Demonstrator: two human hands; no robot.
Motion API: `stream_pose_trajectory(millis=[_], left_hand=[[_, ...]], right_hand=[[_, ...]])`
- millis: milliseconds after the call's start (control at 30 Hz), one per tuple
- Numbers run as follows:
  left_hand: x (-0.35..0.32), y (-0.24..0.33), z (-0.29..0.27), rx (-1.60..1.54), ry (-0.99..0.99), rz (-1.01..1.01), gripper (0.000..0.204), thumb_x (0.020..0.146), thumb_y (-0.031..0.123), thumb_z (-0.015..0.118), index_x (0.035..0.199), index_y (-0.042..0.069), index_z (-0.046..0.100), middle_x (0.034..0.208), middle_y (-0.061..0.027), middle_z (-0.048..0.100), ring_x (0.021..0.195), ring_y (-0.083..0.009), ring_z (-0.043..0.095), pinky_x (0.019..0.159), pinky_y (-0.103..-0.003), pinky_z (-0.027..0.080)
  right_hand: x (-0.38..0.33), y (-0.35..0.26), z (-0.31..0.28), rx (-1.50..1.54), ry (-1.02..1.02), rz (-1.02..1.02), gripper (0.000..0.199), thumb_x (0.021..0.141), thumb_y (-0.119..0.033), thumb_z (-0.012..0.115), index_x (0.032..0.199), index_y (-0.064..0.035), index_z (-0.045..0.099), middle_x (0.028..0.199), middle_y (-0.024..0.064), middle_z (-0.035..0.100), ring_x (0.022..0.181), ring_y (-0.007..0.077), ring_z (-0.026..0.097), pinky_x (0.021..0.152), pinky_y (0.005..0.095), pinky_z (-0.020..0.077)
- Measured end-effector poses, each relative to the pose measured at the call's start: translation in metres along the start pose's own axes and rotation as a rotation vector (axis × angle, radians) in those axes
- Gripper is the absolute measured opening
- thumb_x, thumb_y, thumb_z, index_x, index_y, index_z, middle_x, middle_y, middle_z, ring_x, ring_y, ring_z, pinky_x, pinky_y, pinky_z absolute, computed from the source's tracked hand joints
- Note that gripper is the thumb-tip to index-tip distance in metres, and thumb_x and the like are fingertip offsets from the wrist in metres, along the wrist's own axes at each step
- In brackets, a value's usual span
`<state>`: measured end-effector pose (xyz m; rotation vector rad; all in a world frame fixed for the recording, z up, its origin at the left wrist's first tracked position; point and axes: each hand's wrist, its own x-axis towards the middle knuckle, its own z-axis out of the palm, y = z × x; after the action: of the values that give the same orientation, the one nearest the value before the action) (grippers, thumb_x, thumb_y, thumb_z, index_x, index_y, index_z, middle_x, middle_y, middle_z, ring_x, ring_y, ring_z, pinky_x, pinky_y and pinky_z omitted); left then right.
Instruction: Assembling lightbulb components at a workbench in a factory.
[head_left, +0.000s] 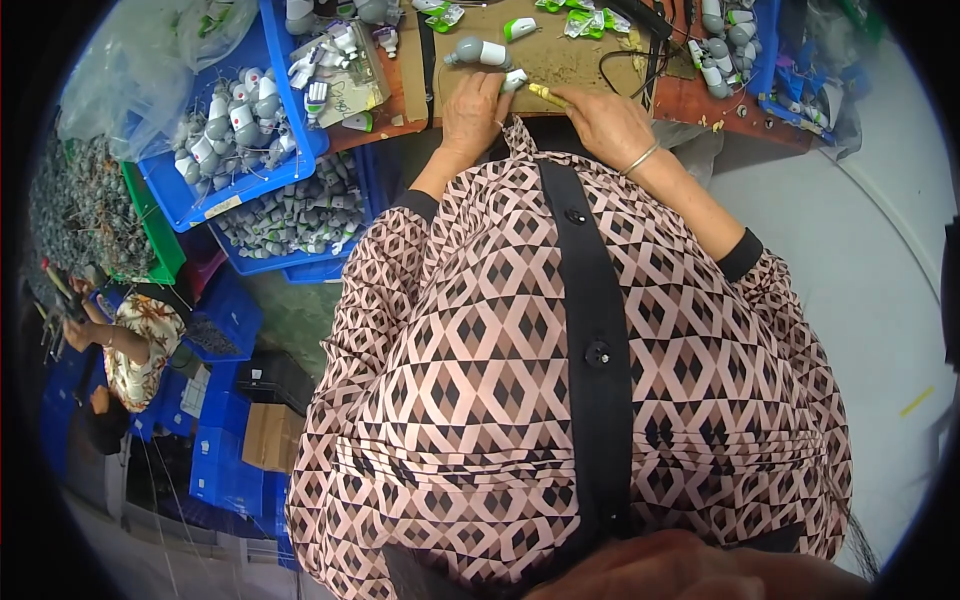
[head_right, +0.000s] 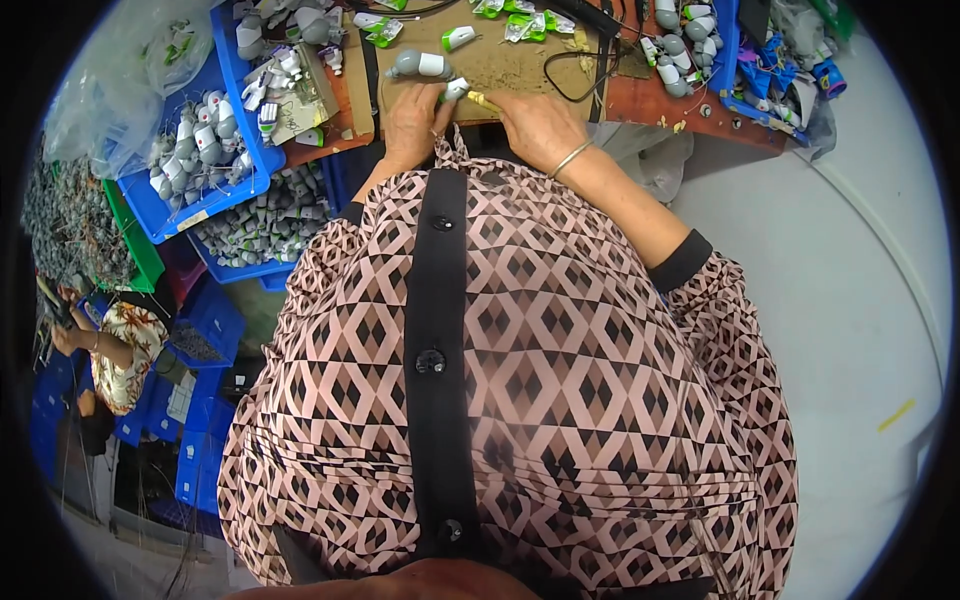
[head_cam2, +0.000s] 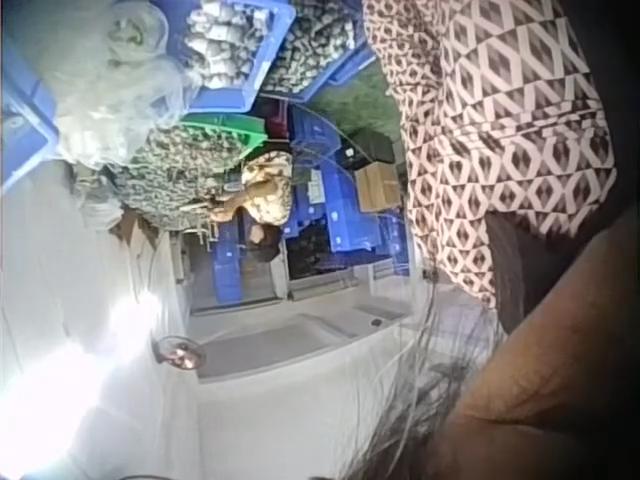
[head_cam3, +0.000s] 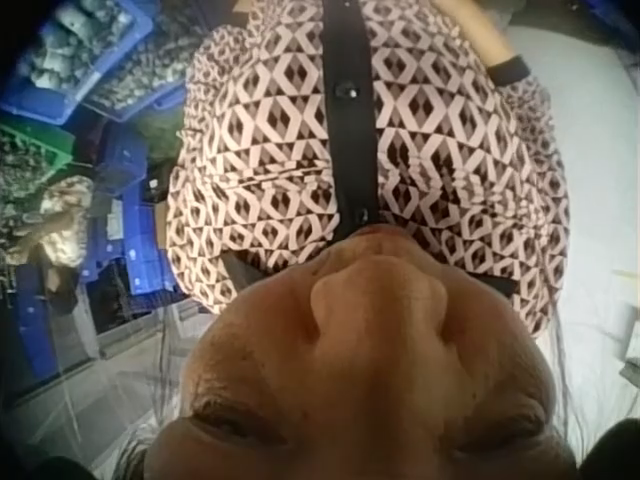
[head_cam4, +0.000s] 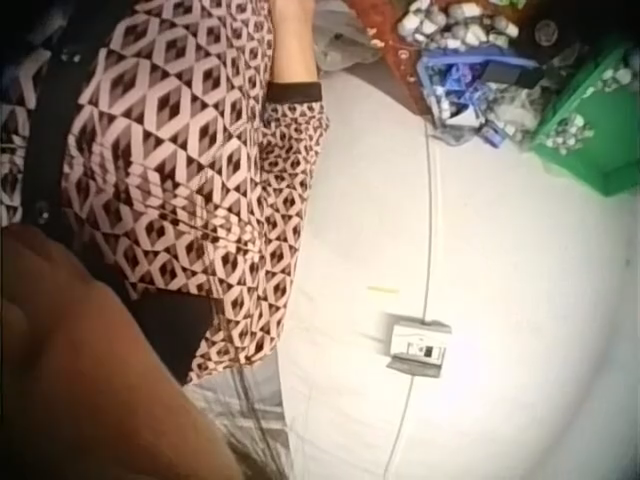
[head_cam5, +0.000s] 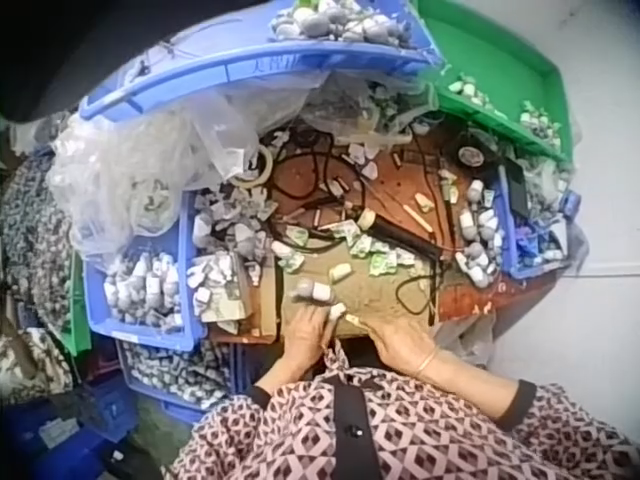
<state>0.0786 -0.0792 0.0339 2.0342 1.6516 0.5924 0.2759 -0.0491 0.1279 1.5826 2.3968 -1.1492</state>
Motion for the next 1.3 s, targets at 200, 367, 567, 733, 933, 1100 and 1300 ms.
stream_pose_trajectory(millis=[200, 367, 567, 733, 933, 1100, 1300], left_hand=[[0.000, 0.001, 0.006, 0.047, -0.005, -0.005, 0.018, 0.076, 0.018, 0.063, 0.087, 0.007, 0.054, 0.078, -0.0111, 0.056, 0.076, -0.0297, 0.054, 0.062, -0.040, 0.046], [0.000, 0.000, 0.005, 0.012, 0.031, -0.036, 0.017, 0.077, 0.020, 0.061, 0.085, 0.008, 0.053, 0.075, -0.0104, 0.057, 0.072, -0.0299, 0.056, 0.060, -0.041, 0.047], [-0.004, -0.001, 0.008, 0.013, -0.025, -0.054, 0.017, 0.078, 0.021, 0.061, 0.085, 0.008, 0.053, 0.075, -0.0106, 0.058, 0.072, -0.0297, 0.057, 0.059, -0.041, 0.046], [-0.007, -0.002, 0.013, 0.019, -0.032, -0.061, 0.017, 0.078, 0.022, 0.061, 0.084, 0.008, 0.054, 0.075, -0.0107, 0.058, 0.071, -0.0298, 0.057, 0.058, -0.041, 0.046], [-0.005, 0.004, 0.008, 0.035, -0.076, -0.080, 0.017, 0.077, 0.022, 0.062, 0.084, 0.008, 0.054, 0.075, -0.0106, 0.058, 0.073, -0.0291, 0.057, 0.060, -0.041, 0.047], [-0.006, 0.006, 0.007, 0.031, -0.075, -0.073, 0.018, 0.077, 0.021, 0.062, 0.084, 0.007, 0.054, 0.076, -0.0100, 0.058, 0.073, -0.0288, 0.058, 0.060, -0.041, 0.047], [-0.007, 0.008, 0.004, 0.026, -0.082, -0.079, 0.017, 0.077, 0.020, 0.062, 0.084, 0.006, 0.054, 0.077, -0.0098, 0.059, 0.073, -0.0288, 0.058, 0.061, -0.041, 0.047]], right_hand=[[-0.004, 0.000, 0.007, -0.027, 0.084, -0.031, 0.032, 0.078, -0.012, 0.053, 0.110, -0.0103, 0.056, 0.092, 0.0149, 0.062, 0.083, 0.0333, 0.059, 0.069, 0.0427, 0.0477], [-0.003, -0.002, 0.011, -0.044, 0.033, -0.017, 0.032, 0.078, -0.012, 0.054, 0.110, -0.0110, 0.056, 0.089, 0.0155, 0.062, 0.080, 0.0334, 0.059, 0.067, 0.0435, 0.0479], [-0.003, -0.004, 0.010, -0.054, -0.013, 0.012, 0.031, 0.078, -0.014, 0.053, 0.109, -0.0116, 0.057, 0.083, 0.0165, 0.062, 0.076, 0.0345, 0.060, 0.065, 0.0442, 0.0480], [-0.003, 0.001, 0.015, -0.044, -0.018, 0.006, 0.029, 0.079, -0.014, 0.053, 0.107, -0.0115, 0.059, 0.084, 0.0169, 0.063, 0.076, 0.0344, 0.060, 0.064, 0.0433, 0.0484], [-0.002, -0.002, 0.012, -0.047, -0.034, 0.043, 0.029, 0.079, -0.014, 0.053, 0.107, -0.0118, 0.060, 0.085, 0.0161, 0.063, 0.075, 0.0341, 0.060, 0.063, 0.0420, 0.0488], [-0.004, -0.004, 0.010, -0.041, -0.016, 0.018, 0.029, 0.079, -0.015, 0.052, 0.107, -0.0118, 0.060, 0.085, 0.0158, 0.063, 0.074, 0.0340, 0.061, 0.063, 0.0420, 0.0487], [-0.004, -0.006, 0.008, -0.050, -0.038, 0.020, 0.028, 0.079, -0.014, 0.052, 0.105, -0.0113, 0.061, 0.085, 0.0157, 0.063, 0.074, 0.0339, 0.061, 0.062, 0.0423, 0.0487]])
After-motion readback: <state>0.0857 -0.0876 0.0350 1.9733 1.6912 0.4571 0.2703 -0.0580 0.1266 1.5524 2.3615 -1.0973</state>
